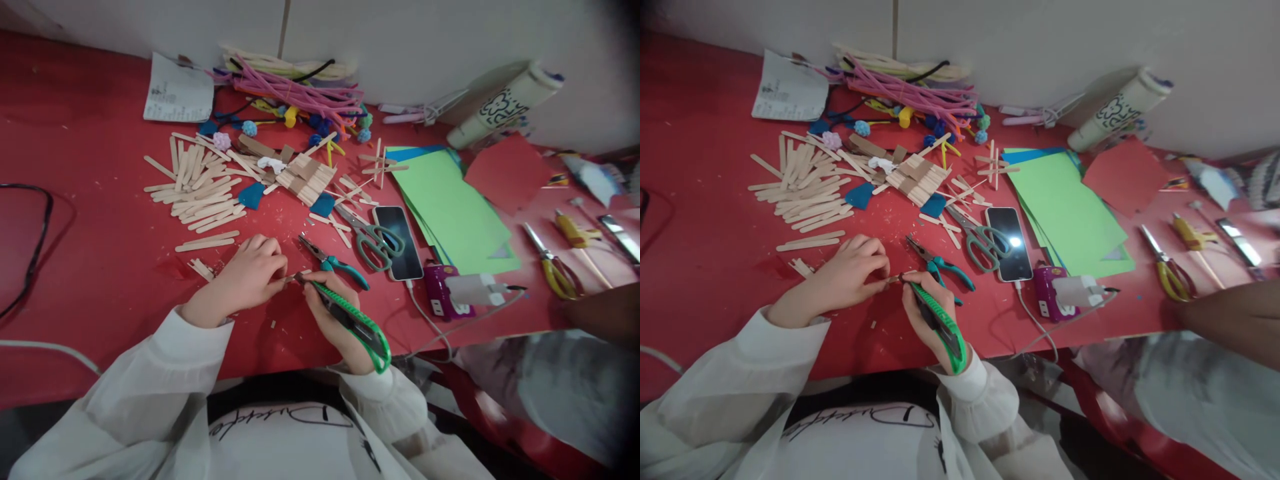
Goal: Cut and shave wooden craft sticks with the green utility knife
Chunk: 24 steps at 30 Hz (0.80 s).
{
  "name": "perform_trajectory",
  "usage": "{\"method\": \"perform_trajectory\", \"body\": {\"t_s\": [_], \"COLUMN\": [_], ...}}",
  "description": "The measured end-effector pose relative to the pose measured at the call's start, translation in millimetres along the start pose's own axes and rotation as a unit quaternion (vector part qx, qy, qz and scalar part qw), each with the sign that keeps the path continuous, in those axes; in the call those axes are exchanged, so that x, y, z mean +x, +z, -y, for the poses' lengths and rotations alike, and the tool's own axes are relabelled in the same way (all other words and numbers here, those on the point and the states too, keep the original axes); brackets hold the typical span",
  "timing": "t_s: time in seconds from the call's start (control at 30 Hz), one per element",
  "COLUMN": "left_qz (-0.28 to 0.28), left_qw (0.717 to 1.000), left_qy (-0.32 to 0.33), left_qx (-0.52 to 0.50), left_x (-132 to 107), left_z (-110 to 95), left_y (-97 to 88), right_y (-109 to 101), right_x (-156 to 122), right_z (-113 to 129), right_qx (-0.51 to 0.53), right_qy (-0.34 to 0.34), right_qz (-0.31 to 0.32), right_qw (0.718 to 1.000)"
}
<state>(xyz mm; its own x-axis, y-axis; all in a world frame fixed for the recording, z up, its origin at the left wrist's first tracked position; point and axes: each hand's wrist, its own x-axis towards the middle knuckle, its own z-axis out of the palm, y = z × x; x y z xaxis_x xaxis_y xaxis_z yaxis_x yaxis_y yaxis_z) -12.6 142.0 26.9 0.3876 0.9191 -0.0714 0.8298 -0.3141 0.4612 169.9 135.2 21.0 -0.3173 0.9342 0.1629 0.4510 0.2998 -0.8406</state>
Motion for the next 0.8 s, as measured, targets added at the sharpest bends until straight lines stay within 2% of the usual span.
{"method": "perform_trajectory", "body": {"t_s": [0.27, 0.6, 0.8], "left_qz": [0.007, 0.005, 0.006], "left_qw": [0.999, 0.998, 0.999], "left_qy": [-0.034, -0.049, -0.038], "left_qx": [0.03, 0.026, -0.009], "left_x": [-0.1, 0.9, 1.4], "left_z": [-4.1, -3.5, -4.2], "left_y": [1.2, 2.7, 2.5], "right_y": [-1.2, -2.0, -1.8], "right_x": [-1.9, -3.5, -3.0], "right_z": [-9.5, -4.4, -1.3], "right_qx": [-0.028, -0.035, -0.025], "right_qy": [-0.058, -0.056, -0.018], "right_qz": [0.034, 0.014, 0.003], "right_qw": [0.997, 0.998, 1.0]}}
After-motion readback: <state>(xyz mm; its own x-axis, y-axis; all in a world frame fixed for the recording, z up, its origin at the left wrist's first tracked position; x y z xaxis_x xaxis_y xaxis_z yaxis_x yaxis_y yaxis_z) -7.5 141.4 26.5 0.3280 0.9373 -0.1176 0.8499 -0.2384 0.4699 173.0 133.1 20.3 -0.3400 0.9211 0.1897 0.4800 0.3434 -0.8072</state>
